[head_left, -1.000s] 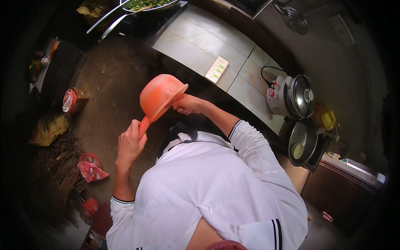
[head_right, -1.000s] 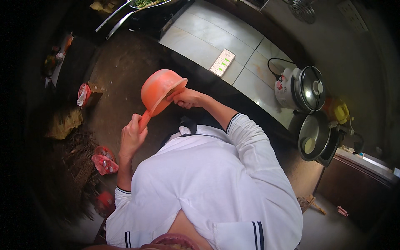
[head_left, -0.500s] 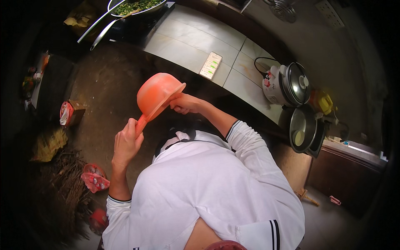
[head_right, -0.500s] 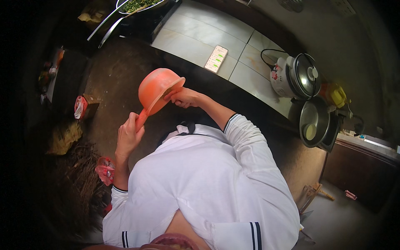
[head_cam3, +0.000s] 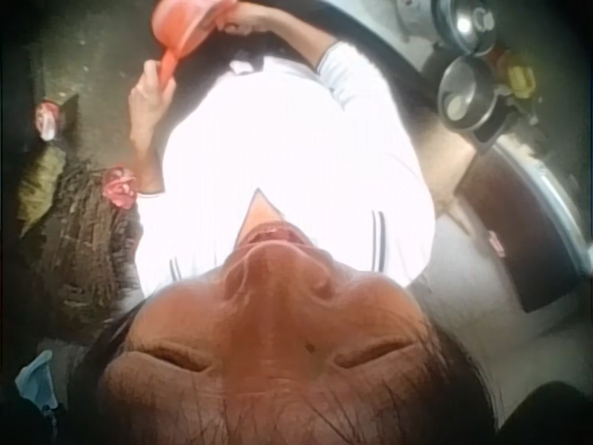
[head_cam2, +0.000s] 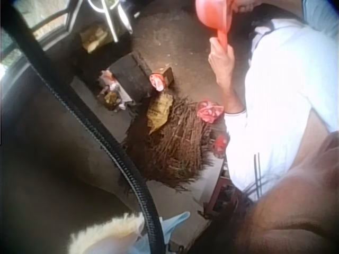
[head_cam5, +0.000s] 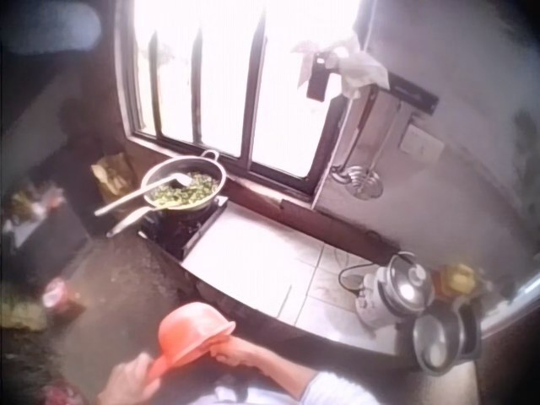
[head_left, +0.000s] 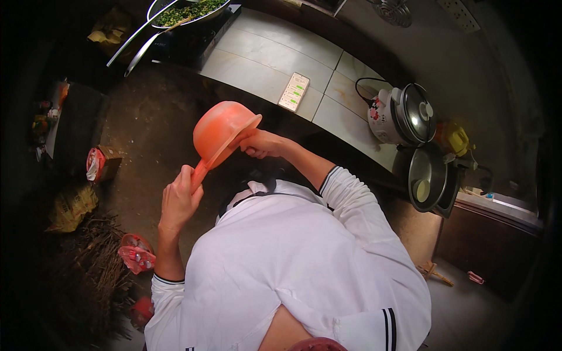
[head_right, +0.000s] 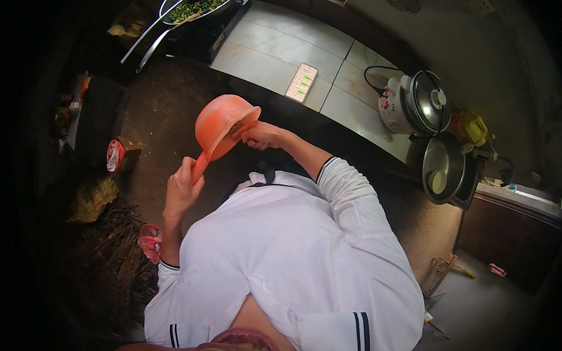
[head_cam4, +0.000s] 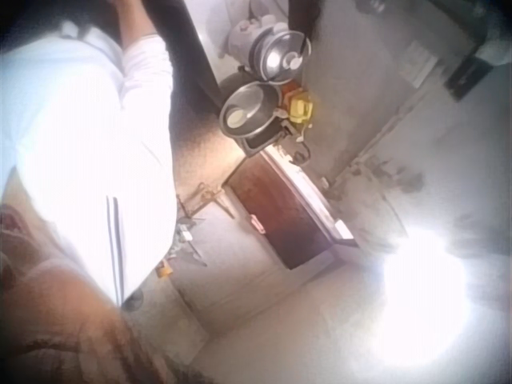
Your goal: The person operates a countertop appliance, pours a liquid from a ladle into a bowl, adds a brown ingredient to a pan of chopped greens, stirs the mixture with chopsticks, and adds a white powder from a small container.
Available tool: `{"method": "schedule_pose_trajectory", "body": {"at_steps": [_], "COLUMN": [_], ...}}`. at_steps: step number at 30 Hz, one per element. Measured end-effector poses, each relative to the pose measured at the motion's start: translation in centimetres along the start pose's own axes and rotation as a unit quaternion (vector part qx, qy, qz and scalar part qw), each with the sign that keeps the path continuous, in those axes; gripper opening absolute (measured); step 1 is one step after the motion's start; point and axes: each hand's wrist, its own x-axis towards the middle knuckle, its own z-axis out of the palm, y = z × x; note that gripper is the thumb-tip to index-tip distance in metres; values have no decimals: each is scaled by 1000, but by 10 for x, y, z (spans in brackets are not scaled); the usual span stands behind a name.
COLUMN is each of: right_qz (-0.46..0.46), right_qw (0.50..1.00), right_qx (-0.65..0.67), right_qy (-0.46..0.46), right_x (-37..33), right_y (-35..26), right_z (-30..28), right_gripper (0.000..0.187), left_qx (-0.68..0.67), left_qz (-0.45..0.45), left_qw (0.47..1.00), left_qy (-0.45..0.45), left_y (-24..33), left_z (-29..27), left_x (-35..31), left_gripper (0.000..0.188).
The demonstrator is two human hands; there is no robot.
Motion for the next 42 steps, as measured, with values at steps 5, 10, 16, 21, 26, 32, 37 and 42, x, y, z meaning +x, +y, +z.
{"method": "schedule_pose_trajectory", "body": {"at_steps": [5,10,16,21,26,32,37,42], "right_qz": [6,10,7,1,-10,-27,-52,-173], "right_qw": [1000,1000,1000,1000,999,996,989,919], "right_qx": [6,4,19,19,16,3,31,19], "right_qy": [2,13,10,19,43,80,136,352], "right_x": [4,3,5,8,4,-11,-34,-86], "right_y": [5,4,11,18,30,38,48,65], "right_z": [-3,3,7,13,21,40,48,41], "right_gripper": [42,42,42,41,40,37,28,23], "left_qx": [-1,2,-5,-2,-20,-31,-93,-183], "left_qz": [-9,7,-1,-7,1,16,1,-11], "left_qw": [1000,1000,1000,1000,999,997,992,980], "left_qy": [-7,-7,-14,-29,-43,-66,-84,-78], "left_y": [2,-1,-7,-14,-24,-32,-33,-16], "left_z": [-1,-1,-2,-4,-3,4,20,40], "left_x": [0,-1,-4,-6,-9,-10,-5,-4], "left_gripper": [32,30,31,32,32,32,32,30]}}
